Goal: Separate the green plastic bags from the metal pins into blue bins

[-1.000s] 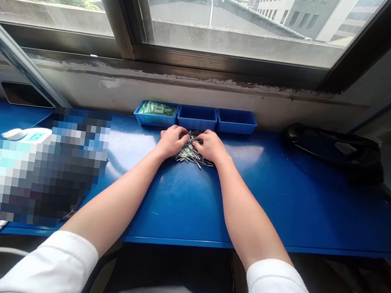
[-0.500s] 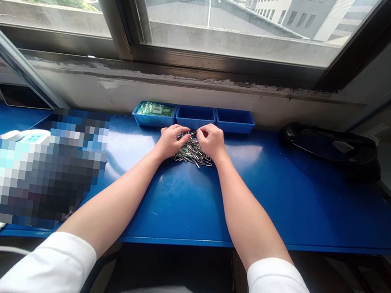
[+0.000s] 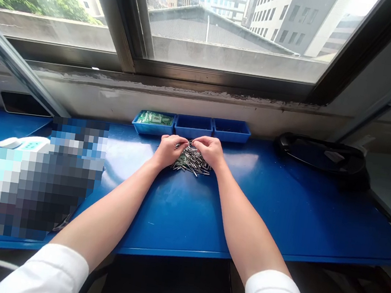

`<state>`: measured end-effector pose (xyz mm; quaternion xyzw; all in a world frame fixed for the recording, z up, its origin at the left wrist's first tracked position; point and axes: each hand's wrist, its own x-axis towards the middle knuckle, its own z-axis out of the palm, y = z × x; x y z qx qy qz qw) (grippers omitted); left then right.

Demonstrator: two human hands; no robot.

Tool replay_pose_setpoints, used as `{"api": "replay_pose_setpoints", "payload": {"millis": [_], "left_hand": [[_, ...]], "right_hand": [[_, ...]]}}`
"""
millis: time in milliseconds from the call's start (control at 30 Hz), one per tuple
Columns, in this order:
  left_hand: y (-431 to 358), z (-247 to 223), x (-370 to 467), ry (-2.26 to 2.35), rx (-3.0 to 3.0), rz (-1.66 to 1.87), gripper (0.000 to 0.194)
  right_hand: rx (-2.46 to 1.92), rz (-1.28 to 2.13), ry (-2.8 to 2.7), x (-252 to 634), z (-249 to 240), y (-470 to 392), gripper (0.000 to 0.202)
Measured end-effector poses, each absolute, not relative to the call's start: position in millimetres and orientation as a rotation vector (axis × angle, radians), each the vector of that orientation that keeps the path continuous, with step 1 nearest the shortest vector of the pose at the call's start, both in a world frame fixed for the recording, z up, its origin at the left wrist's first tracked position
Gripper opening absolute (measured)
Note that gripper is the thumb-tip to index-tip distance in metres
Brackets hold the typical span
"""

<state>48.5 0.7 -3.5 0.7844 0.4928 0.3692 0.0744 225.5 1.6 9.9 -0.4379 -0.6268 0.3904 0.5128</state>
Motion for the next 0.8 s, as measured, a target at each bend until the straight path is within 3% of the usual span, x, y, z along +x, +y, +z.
{"api": "replay_pose_setpoints", "payload": {"millis": [167,367,633,733,800], "left_hand": [[1,-4,48,1.665,2.235,1.185,0.039],[6,-7,42,1.834,2.148,1.167,0.029],[8,-9,40,1.728,2.179,1.086,0.022],[8,-9,39,1.742,2.181,1.042,0.023],[8,-8,39,1.76,2.176,1.005,0.024]], "right_hand": [[-1.2,0.642,-1.4,239,11,11,0.026],[-1.582,0.071,-1.443,268,12,21,0.052],[-1.815,0.084,-1.628,277,-6,29,0.076],[-1.745,0.03,-1.618,273,-8,29,0.073],[-1.623,-0.044,-1.614,268,-8,28,0.058]]}}
